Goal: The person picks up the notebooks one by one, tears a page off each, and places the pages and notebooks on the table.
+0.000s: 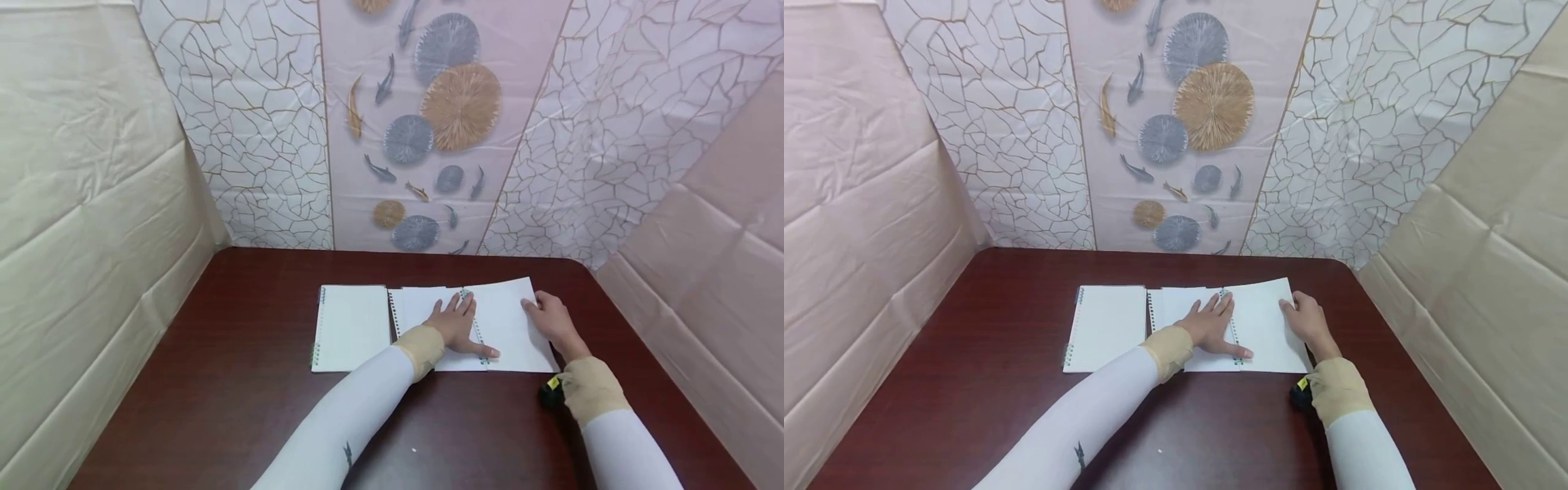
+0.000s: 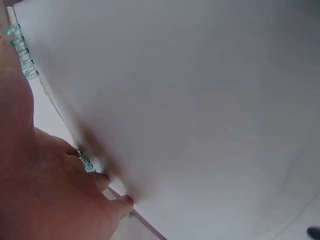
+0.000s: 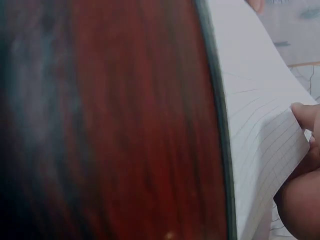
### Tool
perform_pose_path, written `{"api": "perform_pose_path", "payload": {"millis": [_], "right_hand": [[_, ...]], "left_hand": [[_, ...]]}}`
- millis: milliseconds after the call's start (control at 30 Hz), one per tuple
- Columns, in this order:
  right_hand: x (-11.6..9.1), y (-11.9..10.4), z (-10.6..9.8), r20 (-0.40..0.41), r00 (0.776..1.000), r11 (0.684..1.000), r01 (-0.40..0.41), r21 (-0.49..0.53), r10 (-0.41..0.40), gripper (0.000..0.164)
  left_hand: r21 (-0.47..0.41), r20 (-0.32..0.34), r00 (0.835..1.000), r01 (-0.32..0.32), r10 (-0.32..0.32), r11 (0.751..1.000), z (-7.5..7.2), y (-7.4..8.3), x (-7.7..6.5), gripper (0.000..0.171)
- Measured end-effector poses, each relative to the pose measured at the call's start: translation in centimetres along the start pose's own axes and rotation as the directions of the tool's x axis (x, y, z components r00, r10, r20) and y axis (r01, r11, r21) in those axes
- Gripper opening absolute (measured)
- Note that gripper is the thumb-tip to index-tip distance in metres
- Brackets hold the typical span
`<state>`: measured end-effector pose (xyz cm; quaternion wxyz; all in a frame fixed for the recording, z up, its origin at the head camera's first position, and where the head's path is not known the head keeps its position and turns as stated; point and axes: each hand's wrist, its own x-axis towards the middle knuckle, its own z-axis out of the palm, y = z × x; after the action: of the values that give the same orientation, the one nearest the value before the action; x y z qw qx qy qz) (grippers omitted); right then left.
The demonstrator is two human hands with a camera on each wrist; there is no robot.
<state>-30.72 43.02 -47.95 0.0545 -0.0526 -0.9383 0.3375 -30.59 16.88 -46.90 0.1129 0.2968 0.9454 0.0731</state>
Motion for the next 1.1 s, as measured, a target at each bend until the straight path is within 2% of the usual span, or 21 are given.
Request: {"api": "perform_pose_path", "payload": {"millis": [233, 367, 633, 867, 1100], "right_hand": [[0.2, 0.8, 0.0, 0.021, 1.0, 0.998, 0.014, 0.064, -0.015, 0.034], [0.1, 0.9, -0.1, 0.033, 0.999, 0.998, 0.014, 0.065, -0.016, 0.035], [-0.4, 0.8, -0.2, 0.041, 0.999, 0.997, 0.031, 0.069, -0.034, 0.036], [-0.8, 0.6, -0.2, 0.052, 0.998, 0.996, 0.031, 0.079, -0.036, 0.034], [-0.9, 0.5, -0.2, 0.063, 0.997, 0.995, 0.034, 0.089, -0.039, 0.038]], "left_hand": [[-0.003, -0.014, 1.0, 0.017, -0.017, 1.0, 0.4, -0.1, 0.6, 0.128], [-0.008, -0.008, 1.0, 0.022, -0.022, 1.0, 0.6, -0.1, 0.8, 0.129], [-0.009, -0.017, 1.0, -0.007, 0.007, 1.0, -0.1, 0.1, -0.1, 0.128], [-0.01, -0.007, 1.0, 0.013, -0.013, 1.0, 0.3, 0.0, 0.4, 0.128], [-0.02, 0.006, 1.0, -0.002, 0.002, 1.0, 0.2, -0.1, 0.5, 0.128]]}}
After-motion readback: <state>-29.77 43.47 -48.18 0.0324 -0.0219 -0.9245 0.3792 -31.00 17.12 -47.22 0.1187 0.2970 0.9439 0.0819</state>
